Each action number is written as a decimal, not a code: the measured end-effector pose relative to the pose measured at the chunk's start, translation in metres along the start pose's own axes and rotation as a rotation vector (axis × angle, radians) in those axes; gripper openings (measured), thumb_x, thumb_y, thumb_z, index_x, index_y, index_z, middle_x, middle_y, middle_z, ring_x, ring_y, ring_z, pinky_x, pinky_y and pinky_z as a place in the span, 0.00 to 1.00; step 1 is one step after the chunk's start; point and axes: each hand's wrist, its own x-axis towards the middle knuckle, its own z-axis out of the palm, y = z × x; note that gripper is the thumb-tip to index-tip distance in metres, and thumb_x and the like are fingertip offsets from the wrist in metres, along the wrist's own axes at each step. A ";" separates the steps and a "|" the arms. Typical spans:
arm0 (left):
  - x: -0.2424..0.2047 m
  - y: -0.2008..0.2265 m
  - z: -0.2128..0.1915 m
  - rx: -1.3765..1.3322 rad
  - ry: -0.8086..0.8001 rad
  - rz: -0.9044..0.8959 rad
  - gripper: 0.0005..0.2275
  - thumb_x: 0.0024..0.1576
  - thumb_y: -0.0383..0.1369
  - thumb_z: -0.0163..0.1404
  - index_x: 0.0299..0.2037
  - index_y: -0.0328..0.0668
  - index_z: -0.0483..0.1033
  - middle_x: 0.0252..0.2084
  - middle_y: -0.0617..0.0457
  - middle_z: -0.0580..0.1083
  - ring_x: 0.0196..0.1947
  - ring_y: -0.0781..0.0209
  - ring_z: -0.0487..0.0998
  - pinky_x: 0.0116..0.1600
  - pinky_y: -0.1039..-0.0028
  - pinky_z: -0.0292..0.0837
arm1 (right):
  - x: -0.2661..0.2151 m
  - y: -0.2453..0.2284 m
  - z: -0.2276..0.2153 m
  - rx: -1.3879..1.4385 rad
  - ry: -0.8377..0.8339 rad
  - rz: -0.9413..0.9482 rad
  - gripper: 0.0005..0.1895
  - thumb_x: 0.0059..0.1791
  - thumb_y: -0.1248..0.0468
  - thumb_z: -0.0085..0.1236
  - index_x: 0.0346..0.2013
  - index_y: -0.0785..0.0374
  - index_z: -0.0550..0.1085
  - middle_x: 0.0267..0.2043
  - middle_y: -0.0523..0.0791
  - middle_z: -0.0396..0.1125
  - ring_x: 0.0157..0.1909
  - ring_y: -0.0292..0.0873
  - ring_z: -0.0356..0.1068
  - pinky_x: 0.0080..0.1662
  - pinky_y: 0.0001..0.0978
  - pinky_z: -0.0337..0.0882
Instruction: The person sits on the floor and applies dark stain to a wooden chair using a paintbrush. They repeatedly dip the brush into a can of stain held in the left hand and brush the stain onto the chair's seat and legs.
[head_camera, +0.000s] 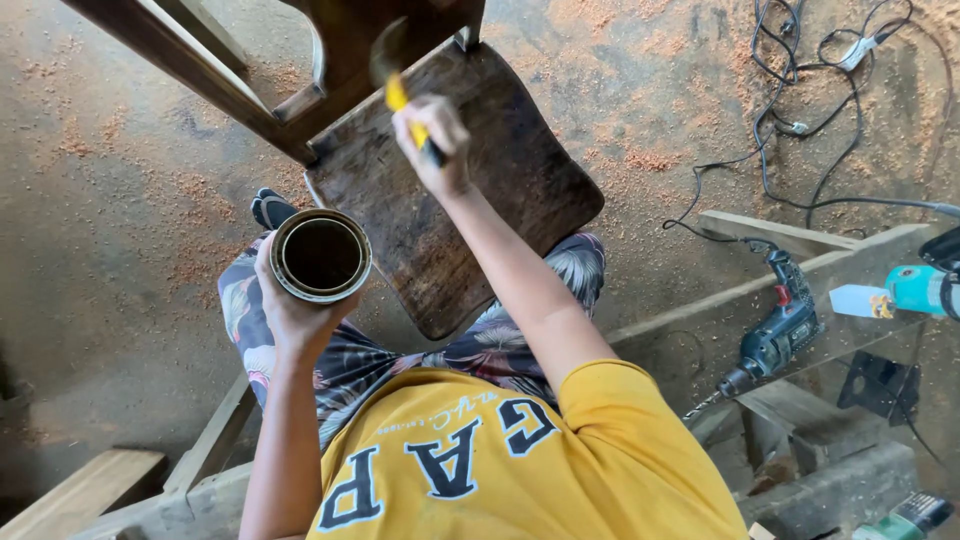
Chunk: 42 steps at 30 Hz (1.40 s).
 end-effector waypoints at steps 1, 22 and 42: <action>-0.001 0.003 0.000 -0.014 0.001 -0.027 0.46 0.41 0.38 0.69 0.69 0.39 0.54 0.68 0.41 0.61 0.70 0.45 0.62 0.74 0.60 0.54 | -0.003 -0.009 -0.003 0.052 -0.152 -0.030 0.07 0.49 0.75 0.61 0.36 0.65 0.70 0.39 0.50 0.69 0.40 0.43 0.72 0.45 0.28 0.78; -0.027 -0.023 -0.025 -0.234 0.190 -0.008 0.48 0.31 0.28 0.72 0.68 0.39 0.62 0.62 0.36 0.66 0.65 0.36 0.68 0.71 0.49 0.55 | -0.030 -0.056 0.053 -0.082 -0.427 -0.188 0.05 0.47 0.66 0.64 0.36 0.58 0.76 0.35 0.45 0.71 0.37 0.49 0.75 0.39 0.34 0.77; -0.055 -0.069 -0.097 -0.307 0.253 -0.033 0.49 0.28 0.36 0.76 0.65 0.39 0.64 0.59 0.38 0.67 0.62 0.39 0.70 0.70 0.53 0.60 | -0.026 -0.098 0.104 -0.664 -0.136 -0.389 0.06 0.47 0.66 0.59 0.38 0.58 0.73 0.36 0.43 0.66 0.35 0.44 0.73 0.40 0.27 0.76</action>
